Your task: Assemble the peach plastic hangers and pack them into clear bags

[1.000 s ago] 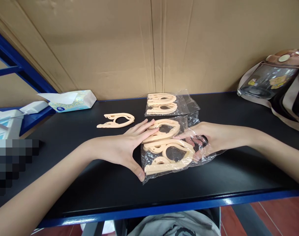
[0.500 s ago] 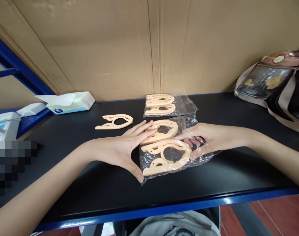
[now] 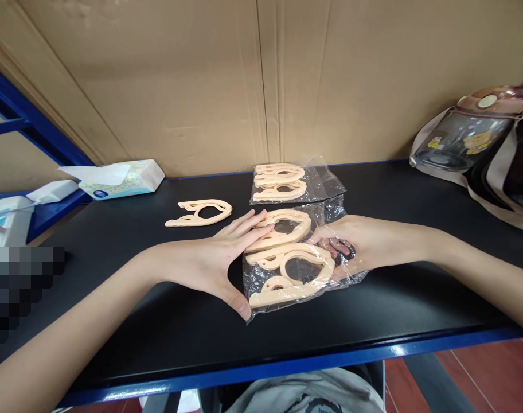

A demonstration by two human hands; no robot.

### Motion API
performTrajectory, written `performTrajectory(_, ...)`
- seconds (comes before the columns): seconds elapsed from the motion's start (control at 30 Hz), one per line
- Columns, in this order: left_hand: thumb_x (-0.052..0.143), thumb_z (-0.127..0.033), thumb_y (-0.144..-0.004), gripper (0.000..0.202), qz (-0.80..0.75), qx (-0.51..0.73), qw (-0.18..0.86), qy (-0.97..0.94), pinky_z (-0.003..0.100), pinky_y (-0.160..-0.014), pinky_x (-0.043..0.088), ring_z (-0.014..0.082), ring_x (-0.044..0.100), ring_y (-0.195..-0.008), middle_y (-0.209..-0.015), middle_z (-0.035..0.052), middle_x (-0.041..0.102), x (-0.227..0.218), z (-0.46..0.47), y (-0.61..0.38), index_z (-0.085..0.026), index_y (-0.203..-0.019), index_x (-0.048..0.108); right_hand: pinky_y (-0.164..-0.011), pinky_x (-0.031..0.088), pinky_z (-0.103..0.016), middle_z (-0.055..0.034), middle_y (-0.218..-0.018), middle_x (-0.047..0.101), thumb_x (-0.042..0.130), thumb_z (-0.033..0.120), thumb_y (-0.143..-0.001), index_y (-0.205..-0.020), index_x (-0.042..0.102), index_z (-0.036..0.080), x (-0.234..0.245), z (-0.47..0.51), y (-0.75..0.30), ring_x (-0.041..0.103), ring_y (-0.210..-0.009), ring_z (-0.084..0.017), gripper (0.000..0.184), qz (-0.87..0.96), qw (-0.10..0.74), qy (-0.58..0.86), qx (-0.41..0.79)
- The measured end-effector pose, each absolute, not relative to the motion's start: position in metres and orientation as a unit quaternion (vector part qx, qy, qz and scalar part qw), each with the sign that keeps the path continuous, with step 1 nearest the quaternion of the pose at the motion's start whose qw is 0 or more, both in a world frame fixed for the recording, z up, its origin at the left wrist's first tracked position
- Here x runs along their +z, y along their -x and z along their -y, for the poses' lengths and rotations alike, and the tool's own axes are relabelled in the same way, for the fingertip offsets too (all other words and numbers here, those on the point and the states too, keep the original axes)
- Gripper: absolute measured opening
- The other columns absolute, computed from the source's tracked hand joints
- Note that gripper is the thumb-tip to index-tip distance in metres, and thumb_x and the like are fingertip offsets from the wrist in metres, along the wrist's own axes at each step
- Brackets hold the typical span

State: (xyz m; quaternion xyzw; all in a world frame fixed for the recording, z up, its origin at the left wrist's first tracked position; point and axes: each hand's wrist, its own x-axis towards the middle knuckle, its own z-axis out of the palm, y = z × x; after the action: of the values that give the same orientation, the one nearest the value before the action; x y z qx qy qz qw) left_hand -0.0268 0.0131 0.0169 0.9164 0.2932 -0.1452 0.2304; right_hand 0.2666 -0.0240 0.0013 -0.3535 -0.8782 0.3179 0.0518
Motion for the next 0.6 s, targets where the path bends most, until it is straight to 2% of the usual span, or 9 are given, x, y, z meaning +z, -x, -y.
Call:
performTrajectory(0.3, 0.067, -0.077, -0.064, 0.124, -0.293, -0.147, 0.228, -0.917, 0.051, -0.119, 0.006, 0.0346, -0.016, -0.147, -0.160, 0.0038, -0.021, 0.0178, -0.0134, 0.0257, -0.031, -0.155, -0.003, -0.058, 0.039, -0.025, 0.0000, -0.082, 0.058, 0.066, 0.048, -0.081, -0.102, 0.058, 0.019, 0.0030, 0.0268, -0.2647, 0.055, -0.069, -0.015, 0.037, 0.879, 0.043, 0.370, 0.298)
performTrajectory(0.6, 0.066, -0.078, -0.065, 0.123, -0.300, -0.152, 0.224, -0.915, 0.049, -0.120, 0.006, 0.0312, -0.018, -0.147, -0.160, 0.0005, -0.022, 0.0194, -0.0115, 0.0256, -0.031, -0.154, -0.004, -0.054, 0.036, -0.023, 0.0040, -0.075, 0.053, 0.071, 0.048, -0.075, -0.088, 0.051, 0.022, 0.0028, 0.0247, -0.2658, 0.050, -0.063, -0.013, 0.035, 0.881, 0.031, 0.364, 0.302)
